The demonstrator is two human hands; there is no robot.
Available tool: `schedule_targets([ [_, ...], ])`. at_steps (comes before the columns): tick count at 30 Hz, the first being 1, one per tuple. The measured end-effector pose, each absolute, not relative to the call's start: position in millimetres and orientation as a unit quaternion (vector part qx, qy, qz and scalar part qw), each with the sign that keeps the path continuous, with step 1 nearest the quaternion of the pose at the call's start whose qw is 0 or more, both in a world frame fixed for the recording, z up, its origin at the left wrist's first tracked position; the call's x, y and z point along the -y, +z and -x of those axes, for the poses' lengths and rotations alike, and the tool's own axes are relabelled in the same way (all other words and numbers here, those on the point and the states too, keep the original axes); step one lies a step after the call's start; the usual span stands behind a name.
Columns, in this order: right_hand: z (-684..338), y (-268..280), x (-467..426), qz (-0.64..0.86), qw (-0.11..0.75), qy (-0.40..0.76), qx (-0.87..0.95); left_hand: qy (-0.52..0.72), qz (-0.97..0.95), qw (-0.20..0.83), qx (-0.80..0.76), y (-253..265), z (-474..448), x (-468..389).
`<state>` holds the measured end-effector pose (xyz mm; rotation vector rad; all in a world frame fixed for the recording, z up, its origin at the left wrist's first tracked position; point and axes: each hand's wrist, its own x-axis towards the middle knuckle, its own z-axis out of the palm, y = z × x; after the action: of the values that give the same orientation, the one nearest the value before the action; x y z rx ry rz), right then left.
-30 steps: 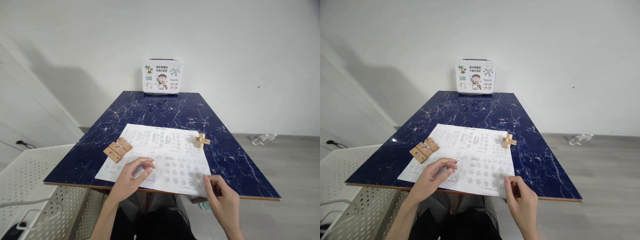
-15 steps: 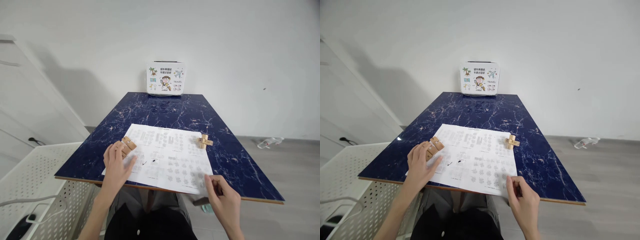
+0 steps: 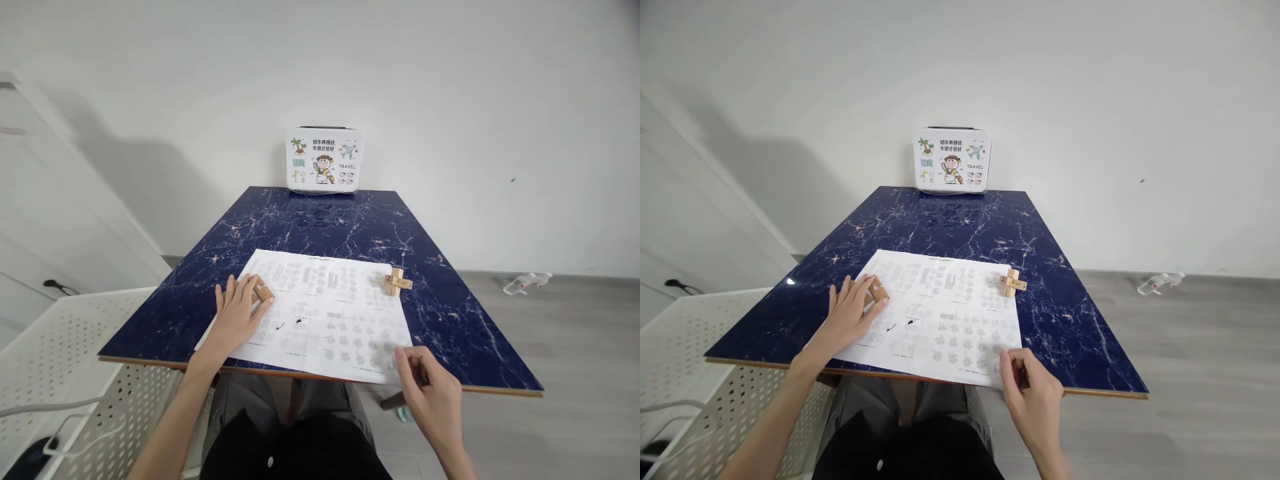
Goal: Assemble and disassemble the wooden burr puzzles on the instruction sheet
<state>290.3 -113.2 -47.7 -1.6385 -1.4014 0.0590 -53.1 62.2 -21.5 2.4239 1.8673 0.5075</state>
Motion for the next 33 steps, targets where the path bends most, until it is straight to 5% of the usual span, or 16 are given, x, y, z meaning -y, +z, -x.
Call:
schedule_targets([
  [17, -295.9, -39.5, 112.6, 0.651, 0.461, 0.077, 0.597, 0.142, -0.896, 0.211, -0.363, 1.6, -55.4, -14.0],
  [33, -274.0, -7.6, 79.3, 0.552, 0.362, 0.157, 0.735, 0.14, -0.88, 0.237, -0.388, 5.5, -29.3, -36.4],
])
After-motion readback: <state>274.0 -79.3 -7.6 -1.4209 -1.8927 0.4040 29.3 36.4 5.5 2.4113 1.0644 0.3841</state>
